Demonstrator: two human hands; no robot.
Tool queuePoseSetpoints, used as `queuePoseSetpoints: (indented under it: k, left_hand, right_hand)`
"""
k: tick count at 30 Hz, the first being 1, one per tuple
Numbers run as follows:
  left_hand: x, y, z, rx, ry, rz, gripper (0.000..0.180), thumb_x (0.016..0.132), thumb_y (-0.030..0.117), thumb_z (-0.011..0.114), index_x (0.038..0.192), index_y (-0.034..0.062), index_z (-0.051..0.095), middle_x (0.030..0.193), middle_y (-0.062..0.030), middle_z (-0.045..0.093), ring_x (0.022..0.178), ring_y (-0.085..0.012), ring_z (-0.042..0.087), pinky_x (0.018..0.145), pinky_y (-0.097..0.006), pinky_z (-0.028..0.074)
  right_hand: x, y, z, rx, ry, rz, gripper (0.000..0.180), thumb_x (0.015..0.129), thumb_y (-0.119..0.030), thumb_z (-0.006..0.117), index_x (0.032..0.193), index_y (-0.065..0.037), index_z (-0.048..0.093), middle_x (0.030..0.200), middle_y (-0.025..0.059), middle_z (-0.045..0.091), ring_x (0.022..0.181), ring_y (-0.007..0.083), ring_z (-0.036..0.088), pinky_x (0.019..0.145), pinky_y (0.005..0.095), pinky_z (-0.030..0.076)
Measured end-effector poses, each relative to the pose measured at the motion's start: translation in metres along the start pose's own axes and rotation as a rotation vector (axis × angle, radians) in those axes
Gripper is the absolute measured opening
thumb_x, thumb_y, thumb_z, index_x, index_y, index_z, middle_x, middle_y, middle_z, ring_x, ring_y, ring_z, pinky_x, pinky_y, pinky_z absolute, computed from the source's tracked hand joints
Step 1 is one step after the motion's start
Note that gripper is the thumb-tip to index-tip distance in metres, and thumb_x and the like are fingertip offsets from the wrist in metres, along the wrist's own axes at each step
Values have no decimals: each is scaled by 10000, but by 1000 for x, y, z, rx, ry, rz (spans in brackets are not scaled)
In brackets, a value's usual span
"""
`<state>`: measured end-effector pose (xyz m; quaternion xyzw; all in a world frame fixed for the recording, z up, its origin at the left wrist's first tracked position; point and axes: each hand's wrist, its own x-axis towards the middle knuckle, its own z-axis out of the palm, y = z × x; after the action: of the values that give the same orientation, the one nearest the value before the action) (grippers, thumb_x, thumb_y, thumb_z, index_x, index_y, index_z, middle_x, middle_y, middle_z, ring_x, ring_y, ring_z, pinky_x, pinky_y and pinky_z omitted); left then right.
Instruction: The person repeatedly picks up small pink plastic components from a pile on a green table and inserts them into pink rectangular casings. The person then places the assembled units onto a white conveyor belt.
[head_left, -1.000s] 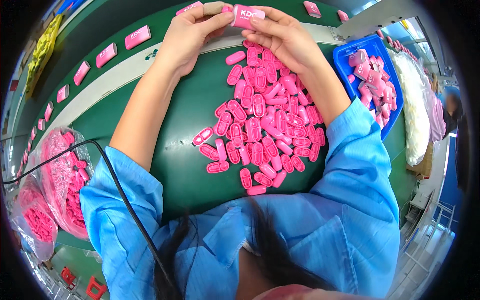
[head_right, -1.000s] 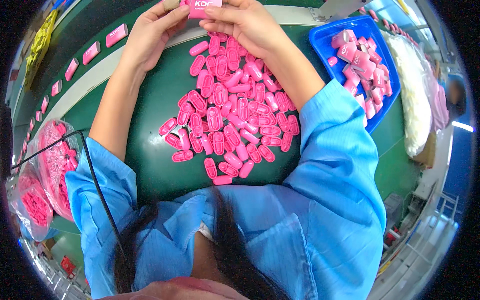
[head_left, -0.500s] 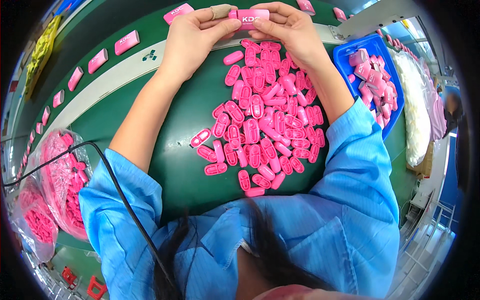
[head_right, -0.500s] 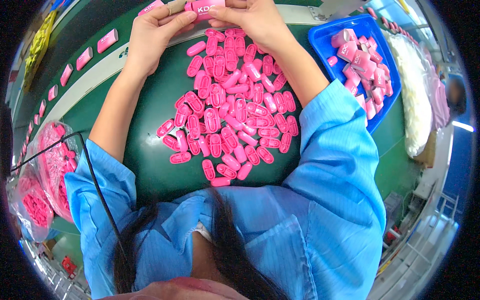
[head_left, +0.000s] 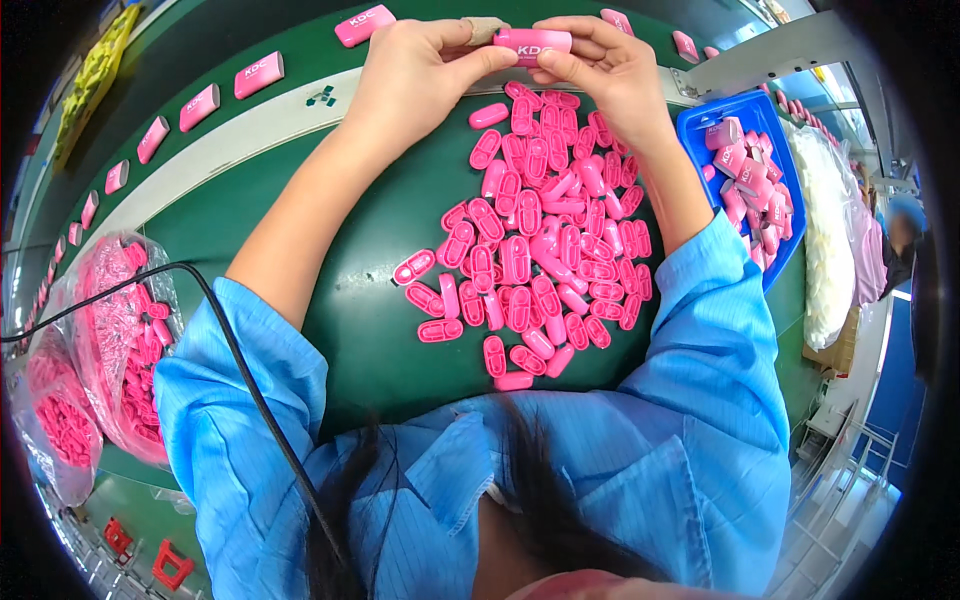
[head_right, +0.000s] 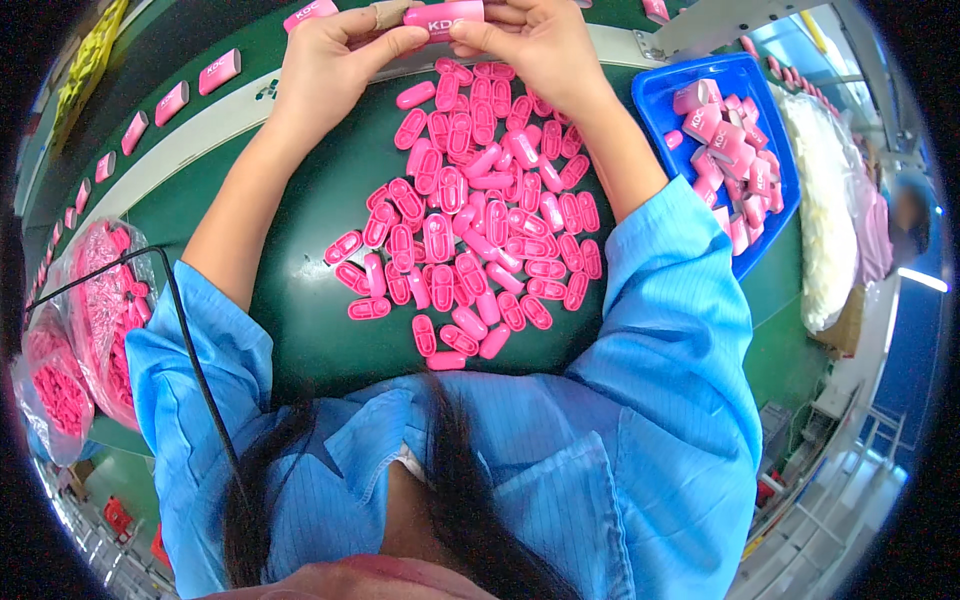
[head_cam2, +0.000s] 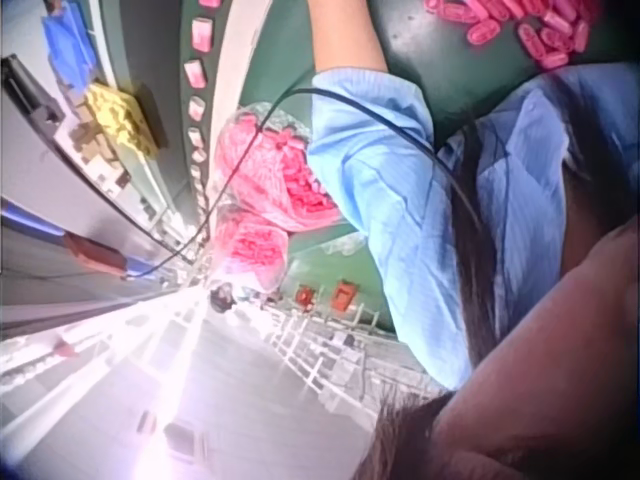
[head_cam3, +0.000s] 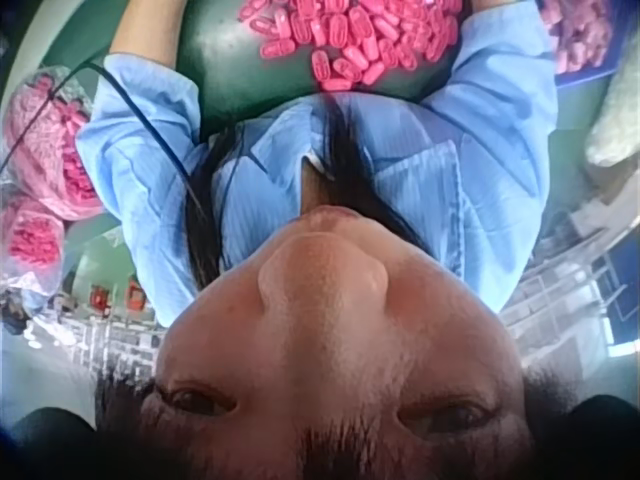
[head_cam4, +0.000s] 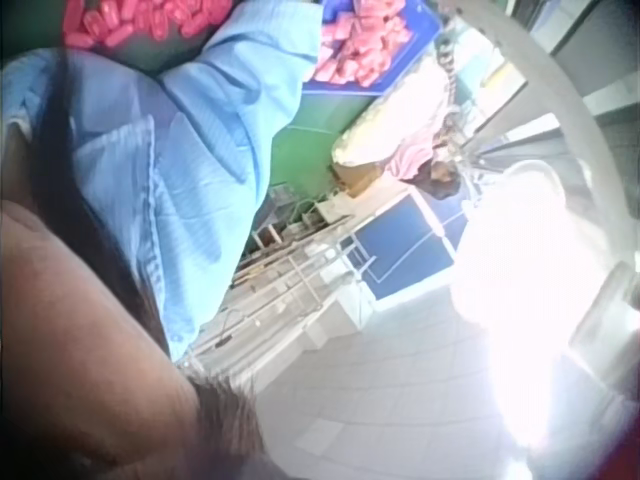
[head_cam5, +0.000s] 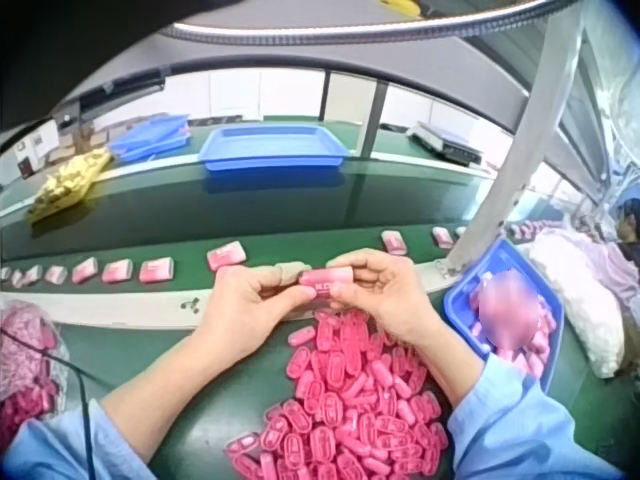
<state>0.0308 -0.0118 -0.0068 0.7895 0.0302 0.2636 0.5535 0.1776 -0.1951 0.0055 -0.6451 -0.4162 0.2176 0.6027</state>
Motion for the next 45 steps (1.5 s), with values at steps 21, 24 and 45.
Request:
queuePoseSetpoints:
  k: [21,24,45]
  left_hand:
    - [-25,35,28,107,55,-33,620,948,18,573,1502,-117,330,1128,-318,687,1083,-401,713,897,-393,568]
    - [-10,6,21,435,192,217,674,936,15,569,1527,-117,274,1269,-349,611,1187,-405,664,967,-389,549]
    - [0,13,-10,83,-149,-256,210,908,139,717,1090,42,758,989,-173,740,851,-315,716,855,-386,569]
  right_hand:
    - [-14,-24,54,-45,274,-131,270,956,21,673,1219,55,623,1066,125,744,933,155,731,764,266,595]
    - [17,-15,37,-178,196,-81,298,960,-41,690,1230,60,617,961,106,752,809,128,712,683,257,582]
    - [20,-11,-26,-203,108,142,293,959,-72,701,1227,22,628,1056,149,751,962,205,726,844,318,588]
